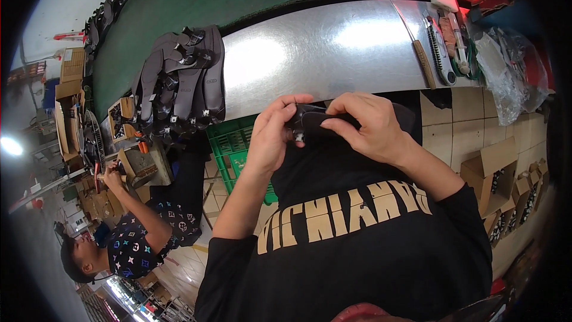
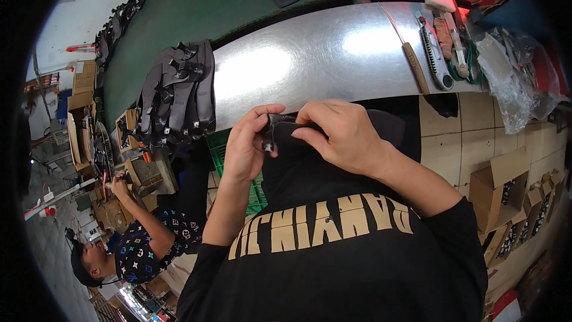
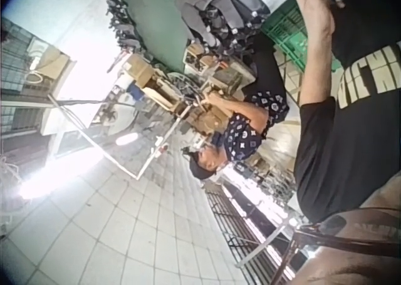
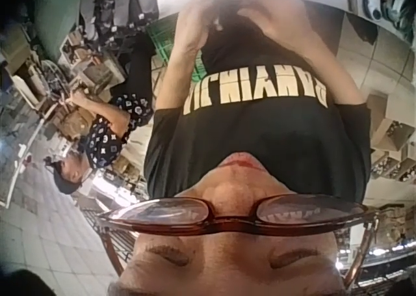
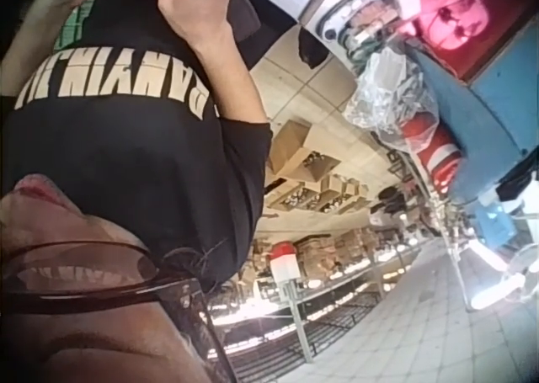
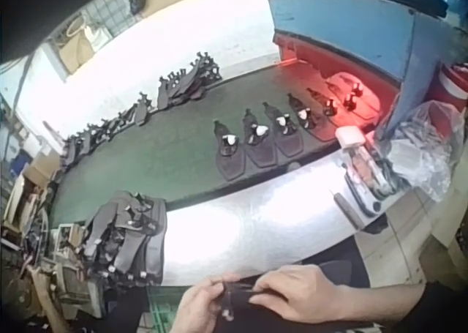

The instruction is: Assembling shoe soles by inserting and securing small metal components.

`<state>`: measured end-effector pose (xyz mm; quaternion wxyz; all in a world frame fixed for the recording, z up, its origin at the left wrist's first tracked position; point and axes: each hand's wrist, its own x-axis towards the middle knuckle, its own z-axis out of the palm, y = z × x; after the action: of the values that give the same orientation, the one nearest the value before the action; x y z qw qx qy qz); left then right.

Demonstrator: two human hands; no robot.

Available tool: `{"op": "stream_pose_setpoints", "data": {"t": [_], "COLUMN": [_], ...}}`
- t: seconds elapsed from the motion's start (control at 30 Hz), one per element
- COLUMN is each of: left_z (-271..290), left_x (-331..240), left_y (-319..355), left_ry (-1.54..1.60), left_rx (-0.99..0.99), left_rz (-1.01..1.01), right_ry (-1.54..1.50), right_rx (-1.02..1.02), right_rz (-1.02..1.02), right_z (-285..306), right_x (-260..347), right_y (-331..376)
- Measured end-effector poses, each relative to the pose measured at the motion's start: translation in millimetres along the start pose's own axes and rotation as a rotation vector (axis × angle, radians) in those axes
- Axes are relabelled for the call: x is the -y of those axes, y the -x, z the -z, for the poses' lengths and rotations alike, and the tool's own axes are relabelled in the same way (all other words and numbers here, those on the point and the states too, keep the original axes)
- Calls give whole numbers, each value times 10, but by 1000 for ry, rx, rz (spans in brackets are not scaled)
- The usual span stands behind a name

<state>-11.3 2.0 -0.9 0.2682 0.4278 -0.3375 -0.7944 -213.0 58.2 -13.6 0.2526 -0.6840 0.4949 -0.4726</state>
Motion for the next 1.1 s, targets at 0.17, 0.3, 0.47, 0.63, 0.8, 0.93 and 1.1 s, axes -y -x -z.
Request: {"op": "stream_pose_setpoints", "data": {"t": [0.17, 0.3, 0.47, 0.63, 0.8, 0.93, 1.1], "left_z": [-93, -69, -5, -59, -79, -105, -143], "left_x": [103, 113, 166, 130, 186, 197, 105], "left_y": [-41, -19, -2, 32, 44, 96, 149], "left_ry": [-270, -392, -516, -384, -360, -443, -443], "left_rx": [-99, -73, -21, -60, -120, -133, 40], "left_rz": [-125, -103, -166, -119, -174, -360, -542], "right_ry": [90, 78, 12, -54, 23, -150, -471], "right_rx": [-41, -40, 29, 43, 16, 73, 378], "right_rz": [26, 6, -116, -152, -32, -159, -340], "right_z": [-51, -77, -56, -40, -49, 40, 293], "right_x": [-30, -57, -55, -36, -57, -18, -57], "right_y": [7, 25, 46, 42, 47, -56, -291]}}
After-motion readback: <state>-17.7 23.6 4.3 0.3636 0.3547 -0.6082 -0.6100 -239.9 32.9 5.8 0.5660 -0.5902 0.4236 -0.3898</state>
